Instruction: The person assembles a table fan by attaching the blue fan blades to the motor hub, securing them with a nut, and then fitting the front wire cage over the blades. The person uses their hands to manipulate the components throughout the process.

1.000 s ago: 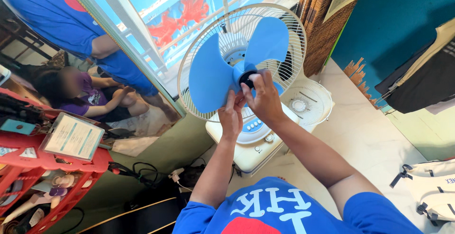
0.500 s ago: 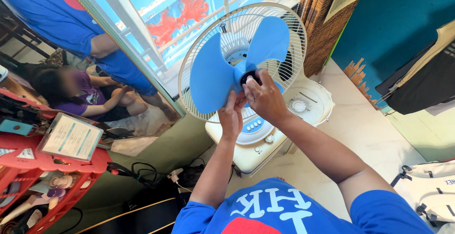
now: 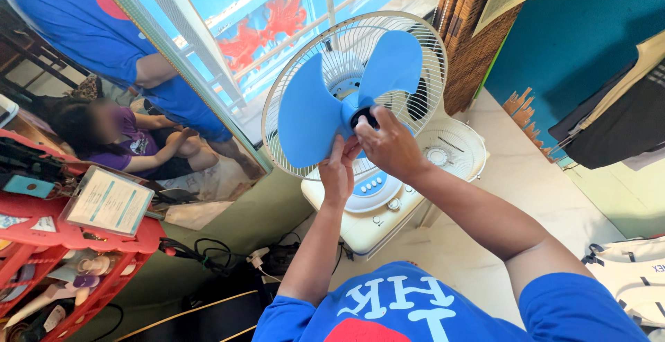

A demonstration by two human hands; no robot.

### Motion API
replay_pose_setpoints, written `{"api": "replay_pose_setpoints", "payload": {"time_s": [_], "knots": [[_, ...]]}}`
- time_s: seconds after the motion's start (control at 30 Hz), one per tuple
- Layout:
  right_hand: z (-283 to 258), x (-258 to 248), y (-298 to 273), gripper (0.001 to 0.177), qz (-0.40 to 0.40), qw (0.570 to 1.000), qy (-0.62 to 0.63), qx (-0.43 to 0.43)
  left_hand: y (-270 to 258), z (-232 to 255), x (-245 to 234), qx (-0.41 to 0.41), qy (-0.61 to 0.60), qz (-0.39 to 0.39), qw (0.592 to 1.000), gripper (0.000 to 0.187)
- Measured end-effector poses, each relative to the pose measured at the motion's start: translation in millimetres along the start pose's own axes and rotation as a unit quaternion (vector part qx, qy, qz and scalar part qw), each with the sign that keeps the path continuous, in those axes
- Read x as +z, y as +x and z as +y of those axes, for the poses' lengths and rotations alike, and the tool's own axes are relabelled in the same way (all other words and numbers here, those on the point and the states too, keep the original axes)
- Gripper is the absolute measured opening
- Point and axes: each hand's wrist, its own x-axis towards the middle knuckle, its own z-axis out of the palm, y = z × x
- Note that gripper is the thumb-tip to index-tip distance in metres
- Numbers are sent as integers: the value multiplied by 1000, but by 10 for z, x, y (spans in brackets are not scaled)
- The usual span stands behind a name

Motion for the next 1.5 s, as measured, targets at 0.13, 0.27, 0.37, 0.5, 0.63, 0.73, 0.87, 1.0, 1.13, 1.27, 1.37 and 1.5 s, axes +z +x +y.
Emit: {"api": "replay_pose_setpoints", "payload": {"time_s": [0.13, 0.27, 0.37, 0.5, 0.63, 0.73, 0.87, 1.0, 1.13, 1.27, 1.37, 1.5], "knots": [[0, -14, 15, 26, -4, 1000, 17, 6, -25, 58, 37, 2, 8, -2, 1000, 25], [3, -24, 13, 28, 13, 1000, 18, -3, -28, 67, 34, 8, 17, -1, 1000, 25], [6, -28, 7, 31, 16, 1000, 14, -9, -30, 79, 9, 6, 23, 7, 1000, 25], [-3, -21, 4, 40, 11, 1000, 22, 2, -68, 132, 19, 18, 26, -25, 999, 23], [0, -69, -17, 53, 13, 999, 43, 13, -110, 203, 76, 11, 14, -50, 999, 24], [19, -121, -47, 56, 11, 998, 52, 36, -140, 260, 82, -12, 39, -36, 999, 24], [205, -154, -119, 49, 72, 995, 44, 56, -297, 378, -2, 4, 167, -5, 986, 21], [574, -100, -299, 27, 128, 972, 115, 160, -598, 530, -317, 132, 394, 10, 909, 21], [929, 27, -427, 25, 214, 919, 157, 290, -803, 652, -666, 310, 525, 96, 787, 23], [1116, 158, -520, 33, 222, 890, 205, 343, -639, 718, -634, 292, 409, 162, 849, 49], [1177, 263, -618, 22, 193, 856, 278, 390, -589, 704, -578, 196, 394, 145, 886, 43], [1229, 323, -724, 14, 156, 849, 272, 426, -543, 594, -660, 139, 393, 139, 899, 33]]}}
